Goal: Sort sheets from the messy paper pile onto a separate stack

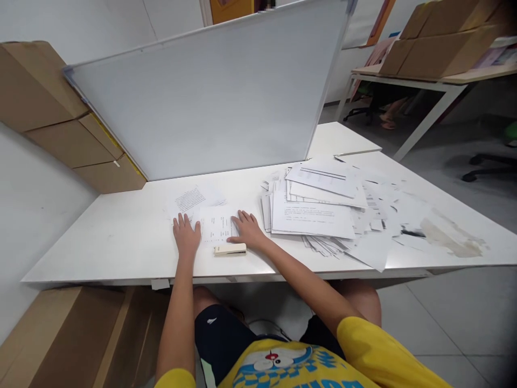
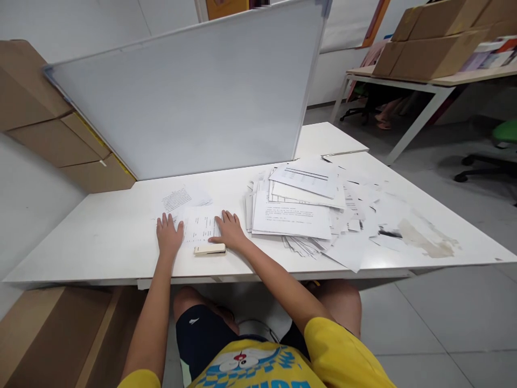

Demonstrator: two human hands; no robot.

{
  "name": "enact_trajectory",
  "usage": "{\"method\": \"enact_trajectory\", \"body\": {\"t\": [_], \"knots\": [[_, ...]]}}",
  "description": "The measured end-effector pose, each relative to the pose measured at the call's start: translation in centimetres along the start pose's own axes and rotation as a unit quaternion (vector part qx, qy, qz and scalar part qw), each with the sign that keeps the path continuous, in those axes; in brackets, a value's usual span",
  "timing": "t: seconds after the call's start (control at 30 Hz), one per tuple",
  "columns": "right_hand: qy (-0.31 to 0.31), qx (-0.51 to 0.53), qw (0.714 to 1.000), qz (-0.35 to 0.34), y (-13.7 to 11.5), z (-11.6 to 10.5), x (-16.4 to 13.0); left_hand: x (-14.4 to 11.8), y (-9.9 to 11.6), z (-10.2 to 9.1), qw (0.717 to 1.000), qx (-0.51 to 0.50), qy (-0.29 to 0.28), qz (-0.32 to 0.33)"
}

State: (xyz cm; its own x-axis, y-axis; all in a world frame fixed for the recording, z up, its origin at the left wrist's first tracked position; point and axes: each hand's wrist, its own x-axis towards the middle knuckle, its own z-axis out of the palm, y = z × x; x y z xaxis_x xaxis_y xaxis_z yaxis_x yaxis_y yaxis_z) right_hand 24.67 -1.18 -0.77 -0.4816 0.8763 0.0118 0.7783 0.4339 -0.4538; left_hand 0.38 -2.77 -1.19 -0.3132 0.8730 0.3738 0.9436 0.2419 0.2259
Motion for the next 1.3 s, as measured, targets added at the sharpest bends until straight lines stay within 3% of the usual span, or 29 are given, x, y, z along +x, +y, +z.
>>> {"method": "enact_trajectory", "body": {"t": [0.1,0.17,0.43,0.63,0.8,0.93,1.3], "knots": [[0.008,0.008,1.000,0.026,-0.1,0.2,0.3,0.2,-0.2,0.4,0.998,-0.006,-0.055,-0.009],[0.029,0.014,0.998,0.049,0.1,0.4,0.5,0.2,-0.2,0.5,0.998,-0.004,-0.058,-0.006],[0.092,0.019,0.992,0.084,0.9,0.9,0.8,-0.6,0.3,-1.0,0.999,-0.019,0.005,0.034],[0.110,0.017,0.992,0.068,0.7,0.7,0.4,-0.2,-0.3,-0.7,0.995,-0.031,0.076,-0.052],[0.081,0.034,0.996,0.025,0.7,-0.1,-0.2,0.2,-0.7,0.3,0.997,-0.001,-0.006,-0.083],[0.037,0.028,0.999,-0.002,0.8,-0.3,-0.2,0.1,-0.8,0.1,0.999,-0.002,-0.014,-0.051],[0.084,0.038,0.994,0.055,0.9,-0.2,0.4,0.2,-1.1,-0.1,0.997,-0.039,-0.056,0.022]]}}
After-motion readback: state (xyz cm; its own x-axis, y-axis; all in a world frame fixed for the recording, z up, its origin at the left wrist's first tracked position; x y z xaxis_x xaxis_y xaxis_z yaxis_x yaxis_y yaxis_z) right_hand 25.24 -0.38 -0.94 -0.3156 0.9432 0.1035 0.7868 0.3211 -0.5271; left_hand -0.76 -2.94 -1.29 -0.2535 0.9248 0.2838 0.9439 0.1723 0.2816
